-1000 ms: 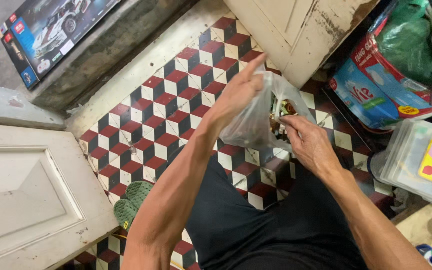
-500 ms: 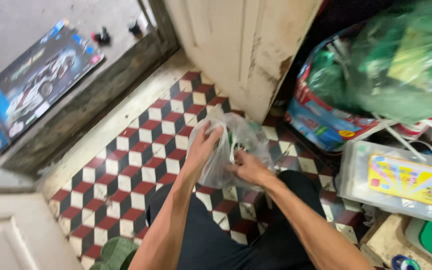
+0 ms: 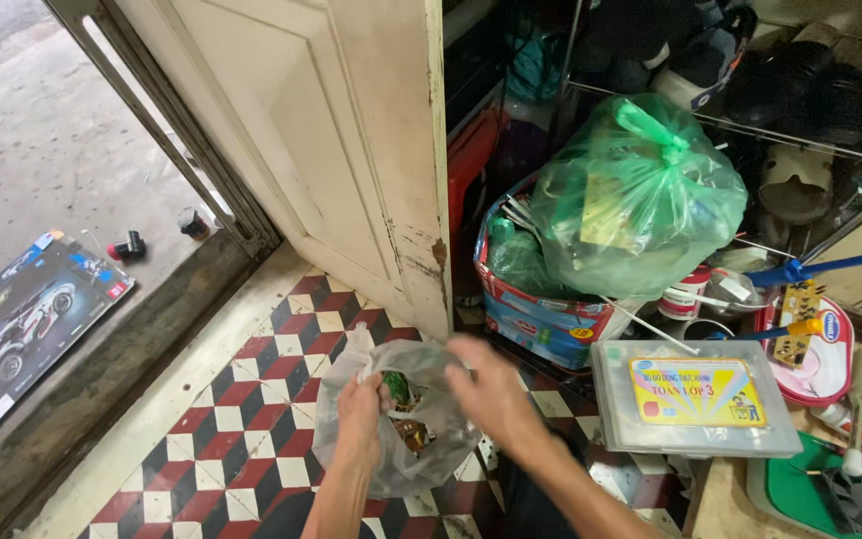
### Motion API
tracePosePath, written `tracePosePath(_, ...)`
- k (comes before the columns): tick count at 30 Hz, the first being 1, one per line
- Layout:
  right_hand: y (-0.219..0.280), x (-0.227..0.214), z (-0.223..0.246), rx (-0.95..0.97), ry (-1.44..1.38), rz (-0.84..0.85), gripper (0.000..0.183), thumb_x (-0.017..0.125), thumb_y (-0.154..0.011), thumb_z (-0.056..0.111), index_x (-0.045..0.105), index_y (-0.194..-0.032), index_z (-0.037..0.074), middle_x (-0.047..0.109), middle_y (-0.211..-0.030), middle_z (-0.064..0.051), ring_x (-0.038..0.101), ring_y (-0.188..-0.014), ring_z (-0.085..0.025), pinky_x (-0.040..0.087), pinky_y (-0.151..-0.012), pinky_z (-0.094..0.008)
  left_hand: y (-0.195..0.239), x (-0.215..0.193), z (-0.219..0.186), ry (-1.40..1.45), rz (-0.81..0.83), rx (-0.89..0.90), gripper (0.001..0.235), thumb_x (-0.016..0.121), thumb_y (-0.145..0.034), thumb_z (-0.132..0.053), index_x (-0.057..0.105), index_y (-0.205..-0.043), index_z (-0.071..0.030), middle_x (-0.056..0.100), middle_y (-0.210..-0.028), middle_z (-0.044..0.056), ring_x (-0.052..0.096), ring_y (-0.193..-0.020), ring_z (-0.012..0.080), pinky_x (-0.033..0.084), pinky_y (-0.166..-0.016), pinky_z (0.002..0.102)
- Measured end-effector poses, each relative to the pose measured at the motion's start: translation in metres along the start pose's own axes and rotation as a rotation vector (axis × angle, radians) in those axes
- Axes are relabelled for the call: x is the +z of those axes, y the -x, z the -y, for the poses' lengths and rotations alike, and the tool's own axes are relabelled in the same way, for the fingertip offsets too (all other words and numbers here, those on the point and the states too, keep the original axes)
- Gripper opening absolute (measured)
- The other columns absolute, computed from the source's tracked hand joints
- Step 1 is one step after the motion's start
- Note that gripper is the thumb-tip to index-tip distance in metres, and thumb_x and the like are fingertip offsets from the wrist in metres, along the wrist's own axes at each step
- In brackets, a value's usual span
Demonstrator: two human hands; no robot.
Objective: The person sits on a patterned tiled floor and opens a plastic bag filled with electronic components. They remove various circuit boards and wires from the bag, inspect them by turning them over, and place them back inside. The person also handles a green plastic bag and a bundle of colorful wires.
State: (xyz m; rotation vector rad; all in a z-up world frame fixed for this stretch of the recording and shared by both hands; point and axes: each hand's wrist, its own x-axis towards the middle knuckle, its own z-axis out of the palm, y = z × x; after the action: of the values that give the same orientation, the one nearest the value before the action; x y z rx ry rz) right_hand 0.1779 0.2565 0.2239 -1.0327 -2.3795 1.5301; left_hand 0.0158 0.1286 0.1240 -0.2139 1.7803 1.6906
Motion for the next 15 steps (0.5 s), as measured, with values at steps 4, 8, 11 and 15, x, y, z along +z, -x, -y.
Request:
tracePosePath(4, -0.069, -0.066, 0.033, -0.296, -0.123, -0.358, 0.066, 0.067, -0.1, 0.04, 0.056, -0.159, 0.011, 0.065, -0.16, -0.012, 0.065, -0.141, -0.028, 0.049, -0.119, -0.043, 0.006, -0.019, 0.028, -0.052, -0.061, -0.039, 0.012, 0.059, -0.107, -0.012, 0.065, -0.117, -0.011, 0.04, -0.068, -0.002, 0.035, -0.061, 0.0134, 0.03, -0.062, 0.032)
tracePosePath(8, -0.107, -0.078, 0.1, -0.208, -0.049, -0.213, 0.095, 0.07, -0.096, 0.041, 0.026, -0.174, 0.011, 0.047, -0.172, -0.014, 0.05, -0.154, -0.034, 0.044, -0.122, -0.051, 0.051, -0.026, 0.002, -0.176, -0.085, -0.082, 0.034, 0.063, -0.1, -0.019, 0.067, -0.132, -0.01, 0.059, -0.109, 0.004, 0.053, -0.097, 0.0186, 0.038, -0.084, 0.035)
tracePosePath(11, -0.127, -0.061, 0.095, -0.136, -0.045, -0.192, 0.097, 0.073, -0.091, 0.04, 0.027, -0.172, 0.013, 0.057, -0.164, -0.014, 0.059, -0.145, -0.036, 0.049, -0.117, -0.049, 0.084, -0.023, -0.02, -0.206, -0.147, -0.166, 0.068, 0.068, -0.099, -0.026, 0.057, -0.164, -0.01, 0.07, -0.154, 0.012, 0.077, -0.115, 0.0315, 0.057, -0.103, 0.041)
tracePosePath(15, -0.151, -0.047, 0.075, -0.261, 0.032, -0.343, 0.092, 0.074, -0.083, 0.048, 0.043, -0.16, 0.008, 0.058, -0.158, -0.019, 0.057, -0.145, -0.039, 0.046, -0.115, -0.051, 0.0, -0.064, 0.051, -0.244, -0.238, -0.085, 0.043, 0.085, -0.091, -0.037, 0.089, -0.124, -0.01, 0.063, -0.077, 0.007, 0.055, -0.068, 0.0172, 0.045, -0.061, 0.037)
